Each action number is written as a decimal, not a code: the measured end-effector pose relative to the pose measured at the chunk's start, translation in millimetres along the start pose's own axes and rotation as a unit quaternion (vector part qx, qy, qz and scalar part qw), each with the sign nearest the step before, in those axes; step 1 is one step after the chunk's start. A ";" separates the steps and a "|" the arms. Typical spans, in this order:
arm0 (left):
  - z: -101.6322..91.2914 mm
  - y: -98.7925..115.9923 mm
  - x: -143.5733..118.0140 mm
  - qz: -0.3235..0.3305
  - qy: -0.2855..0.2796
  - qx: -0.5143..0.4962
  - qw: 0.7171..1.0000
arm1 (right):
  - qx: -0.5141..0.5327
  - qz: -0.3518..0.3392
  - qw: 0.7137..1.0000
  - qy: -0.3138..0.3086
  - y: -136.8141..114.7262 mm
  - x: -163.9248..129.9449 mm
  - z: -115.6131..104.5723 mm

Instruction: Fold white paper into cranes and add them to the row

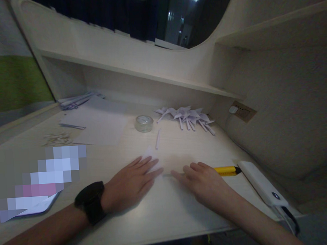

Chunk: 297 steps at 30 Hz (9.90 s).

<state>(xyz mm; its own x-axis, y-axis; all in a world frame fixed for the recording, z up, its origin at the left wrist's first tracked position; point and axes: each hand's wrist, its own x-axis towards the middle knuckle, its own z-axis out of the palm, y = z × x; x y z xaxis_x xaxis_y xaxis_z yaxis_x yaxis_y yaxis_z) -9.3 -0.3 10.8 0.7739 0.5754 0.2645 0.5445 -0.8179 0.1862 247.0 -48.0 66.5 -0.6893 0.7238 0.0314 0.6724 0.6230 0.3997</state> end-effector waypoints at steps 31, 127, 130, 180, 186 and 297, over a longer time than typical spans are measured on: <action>13.6 4.0 16.0 -0.022 -0.011 -0.035 0.999 | -0.004 -0.007 1.000 -0.004 0.0 0.0 -1.9; -7.5 4.0 1.4 0.064 0.044 -0.011 0.997 | 0.059 0.045 0.993 -0.090 -6.1 1.7 -12.8; -7.1 4.1 0.6 0.065 0.045 -0.016 0.997 | 0.060 0.044 0.993 -0.087 -5.5 1.3 -12.1; -8.9 9.7 -0.9 0.054 0.047 -0.009 0.997 | 0.044 0.024 0.995 -0.086 -23.8 6.4 -23.1; -7.7 10.1 -2.4 0.042 0.041 -0.008 0.998 | 0.048 0.020 0.995 -0.084 -23.0 6.3 -23.8; -4.9 -30.9 -2.7 0.004 -0.007 -0.081 0.997 | 0.182 0.094 0.979 0.004 33.1 9.7 7.3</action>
<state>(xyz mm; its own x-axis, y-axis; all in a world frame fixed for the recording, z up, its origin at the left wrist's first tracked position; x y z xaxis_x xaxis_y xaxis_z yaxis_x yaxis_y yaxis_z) -29.7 23.4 9.0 0.7835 0.5673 0.2535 0.4790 -0.8113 0.3351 264.5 -18.1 73.3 -0.5460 0.8338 0.0814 0.8376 0.5451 0.0342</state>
